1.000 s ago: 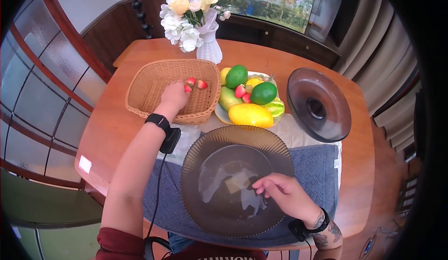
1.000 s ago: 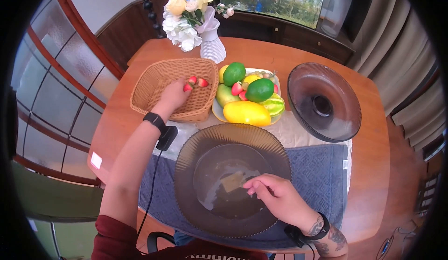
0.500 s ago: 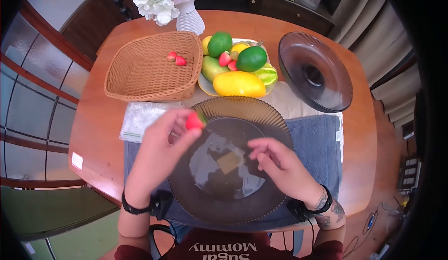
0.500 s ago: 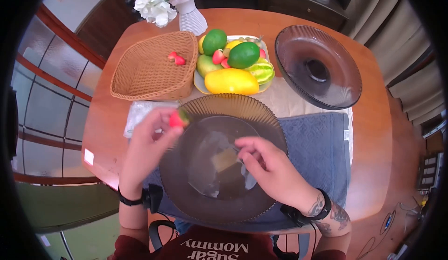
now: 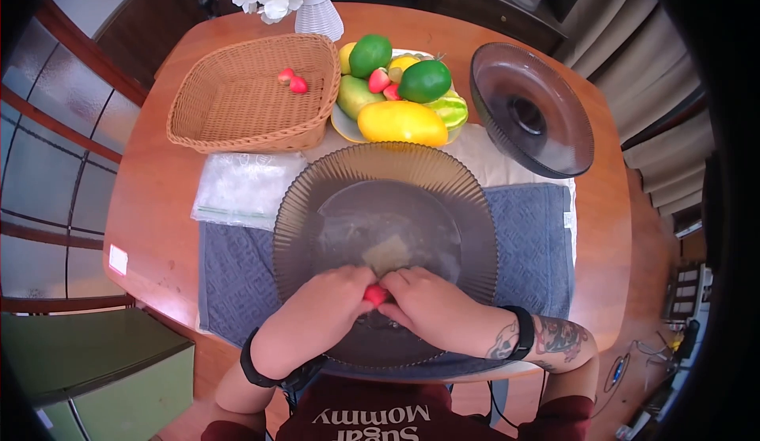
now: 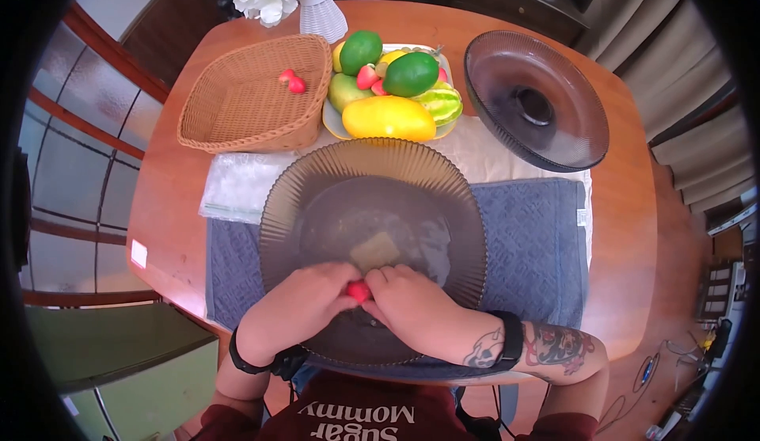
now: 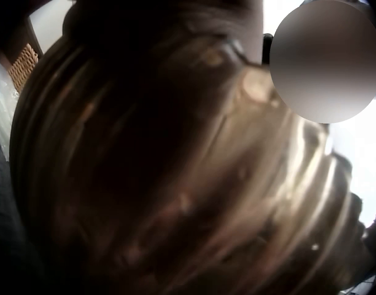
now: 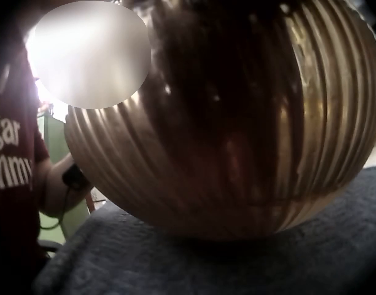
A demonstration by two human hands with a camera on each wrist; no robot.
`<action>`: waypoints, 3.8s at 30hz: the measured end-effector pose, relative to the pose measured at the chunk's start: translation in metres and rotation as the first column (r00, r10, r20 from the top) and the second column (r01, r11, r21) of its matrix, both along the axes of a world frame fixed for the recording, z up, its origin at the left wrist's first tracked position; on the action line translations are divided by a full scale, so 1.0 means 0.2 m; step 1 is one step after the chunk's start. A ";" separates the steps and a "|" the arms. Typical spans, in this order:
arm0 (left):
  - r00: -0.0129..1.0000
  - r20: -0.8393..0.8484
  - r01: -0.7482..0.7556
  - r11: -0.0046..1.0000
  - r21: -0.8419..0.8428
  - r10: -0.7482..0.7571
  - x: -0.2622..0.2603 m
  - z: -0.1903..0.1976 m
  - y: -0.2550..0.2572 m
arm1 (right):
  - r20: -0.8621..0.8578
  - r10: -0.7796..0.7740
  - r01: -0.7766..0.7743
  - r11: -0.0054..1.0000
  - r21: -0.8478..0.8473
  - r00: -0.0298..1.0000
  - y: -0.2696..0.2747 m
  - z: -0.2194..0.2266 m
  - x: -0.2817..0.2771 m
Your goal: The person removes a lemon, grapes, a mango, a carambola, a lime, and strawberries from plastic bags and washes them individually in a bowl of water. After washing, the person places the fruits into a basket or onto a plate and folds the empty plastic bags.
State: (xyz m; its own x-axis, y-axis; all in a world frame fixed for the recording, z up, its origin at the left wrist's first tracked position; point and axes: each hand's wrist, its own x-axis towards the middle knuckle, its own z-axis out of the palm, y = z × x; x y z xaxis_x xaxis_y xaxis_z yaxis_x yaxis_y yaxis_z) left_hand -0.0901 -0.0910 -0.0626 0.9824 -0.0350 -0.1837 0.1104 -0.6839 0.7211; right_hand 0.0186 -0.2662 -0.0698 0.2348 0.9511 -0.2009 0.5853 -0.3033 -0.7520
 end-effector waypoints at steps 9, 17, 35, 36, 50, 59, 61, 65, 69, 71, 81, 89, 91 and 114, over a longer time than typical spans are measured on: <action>0.993 -0.078 -0.092 0.995 0.028 0.094 0.04 0.02 -0.06 | 0.396 -0.170 0.232 0.966 -0.113 0.902 0.01 -0.03 -0.02; 0.961 0.106 -0.250 0.967 -0.055 0.255 0.06 -0.02 -0.05 | 0.069 0.138 -0.134 0.989 -0.071 0.988 0.00 -0.02 0.01; 0.989 -0.058 -0.132 0.991 0.021 0.133 0.08 -0.01 -0.05 | 0.185 -0.133 0.162 0.975 -0.153 0.974 0.02 0.01 0.03; 0.989 -0.033 -0.143 0.990 -0.007 0.143 0.09 -0.01 -0.05 | 0.184 -0.133 0.162 0.974 -0.156 0.974 0.03 0.02 0.02; 0.987 0.031 -0.162 0.982 0.095 0.160 0.06 -0.02 -0.04 | 0.249 0.005 0.097 0.913 -0.395 0.969 0.05 0.04 0.01; 0.974 0.033 -0.226 0.947 0.230 0.224 0.05 -0.03 -0.04 | 0.291 -0.265 0.263 0.964 0.048 0.919 0.03 -0.02 0.00; 0.979 0.042 -0.206 0.954 0.216 0.202 0.05 -0.05 -0.03 | 0.263 -0.151 0.146 0.989 0.037 0.953 0.03 -0.03 0.00; 0.975 0.032 -0.221 0.967 0.127 0.218 0.06 -0.03 -0.04 | 0.097 -0.048 0.054 0.997 -0.059 0.994 0.02 -0.01 0.00; 0.970 -0.014 -0.243 0.970 0.021 0.243 0.09 -0.02 -0.02 | 0.039 -0.072 0.075 0.993 -0.087 0.997 0.03 0.02 0.01; 0.969 -0.075 -0.238 0.971 -0.016 0.236 0.09 -0.03 -0.02 | -0.010 -0.144 0.139 0.969 -0.203 0.990 0.04 0.02 0.02; 0.995 0.079 0.033 0.959 0.282 -0.057 0.05 -0.08 -0.02 | 0.462 -0.229 0.272 0.962 -0.026 0.857 0.03 0.00 0.02; 0.999 0.011 0.041 0.991 -0.125 -0.040 0.07 -0.11 -0.03 | 0.096 -0.071 0.082 0.991 -0.110 0.993 0.02 -0.04 0.02; 1.000 -0.014 0.022 0.991 -0.132 -0.024 0.06 -0.11 -0.03 | 0.063 -0.042 0.043 0.999 -0.005 0.997 0.02 -0.04 0.04; 0.987 0.009 -0.159 0.985 -0.068 0.160 0.09 -0.05 -0.04 | -0.613 -0.769 0.299 0.637 -0.711 0.182 0.19 0.12 0.08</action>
